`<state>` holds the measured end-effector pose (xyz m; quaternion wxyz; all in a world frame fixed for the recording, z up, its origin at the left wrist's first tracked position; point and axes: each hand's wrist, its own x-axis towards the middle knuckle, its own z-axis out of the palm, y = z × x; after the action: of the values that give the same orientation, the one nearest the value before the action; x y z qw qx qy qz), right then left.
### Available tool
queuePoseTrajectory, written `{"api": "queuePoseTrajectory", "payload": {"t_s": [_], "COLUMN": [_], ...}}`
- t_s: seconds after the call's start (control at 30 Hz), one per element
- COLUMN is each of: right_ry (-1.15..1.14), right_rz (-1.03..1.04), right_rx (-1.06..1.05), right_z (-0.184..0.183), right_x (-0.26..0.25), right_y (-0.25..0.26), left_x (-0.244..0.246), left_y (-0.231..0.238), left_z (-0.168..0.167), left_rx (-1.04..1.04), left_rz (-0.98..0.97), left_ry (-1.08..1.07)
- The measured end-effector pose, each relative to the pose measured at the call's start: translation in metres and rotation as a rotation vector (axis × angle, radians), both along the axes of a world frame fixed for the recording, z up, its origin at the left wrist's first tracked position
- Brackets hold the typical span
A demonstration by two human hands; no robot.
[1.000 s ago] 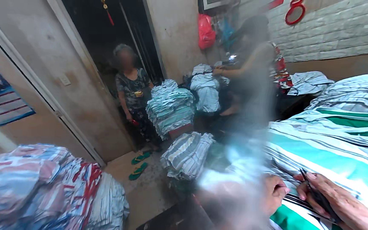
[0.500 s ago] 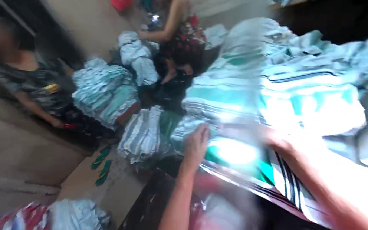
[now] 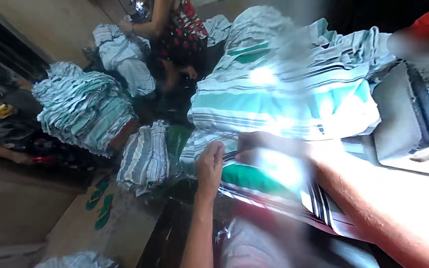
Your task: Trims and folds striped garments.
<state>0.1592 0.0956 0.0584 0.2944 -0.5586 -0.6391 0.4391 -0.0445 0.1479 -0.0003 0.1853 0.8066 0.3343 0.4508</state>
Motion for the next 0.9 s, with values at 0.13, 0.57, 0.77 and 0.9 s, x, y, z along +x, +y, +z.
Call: {"api": "queuePoseTrajectory", "payload": {"t_s": [0.13,0.57,0.77,0.9], "right_ry": [-0.039,-0.003,0.323,0.401], "right_rz": [-0.014,-0.014,-0.103,-0.130], "right_rx": [0.012,0.004,-0.010,-0.002], "right_z": [0.004,0.002,-0.005,-0.007], "right_x": [-0.002,-0.004,0.004,0.004], "right_y": [-0.004,0.000,0.010,0.011], "left_x": [0.000,0.000,0.000,-0.003], "left_y": [-0.002,-0.002,0.002,0.003], "left_z": [-0.001,0.002,0.011,0.010], "left_rx": [0.014,-0.103,-0.231,-0.277], "left_rz": [0.009,-0.013,-0.048,-0.072], "left_ry": [-0.015,-0.060,-0.107,-0.136]}}
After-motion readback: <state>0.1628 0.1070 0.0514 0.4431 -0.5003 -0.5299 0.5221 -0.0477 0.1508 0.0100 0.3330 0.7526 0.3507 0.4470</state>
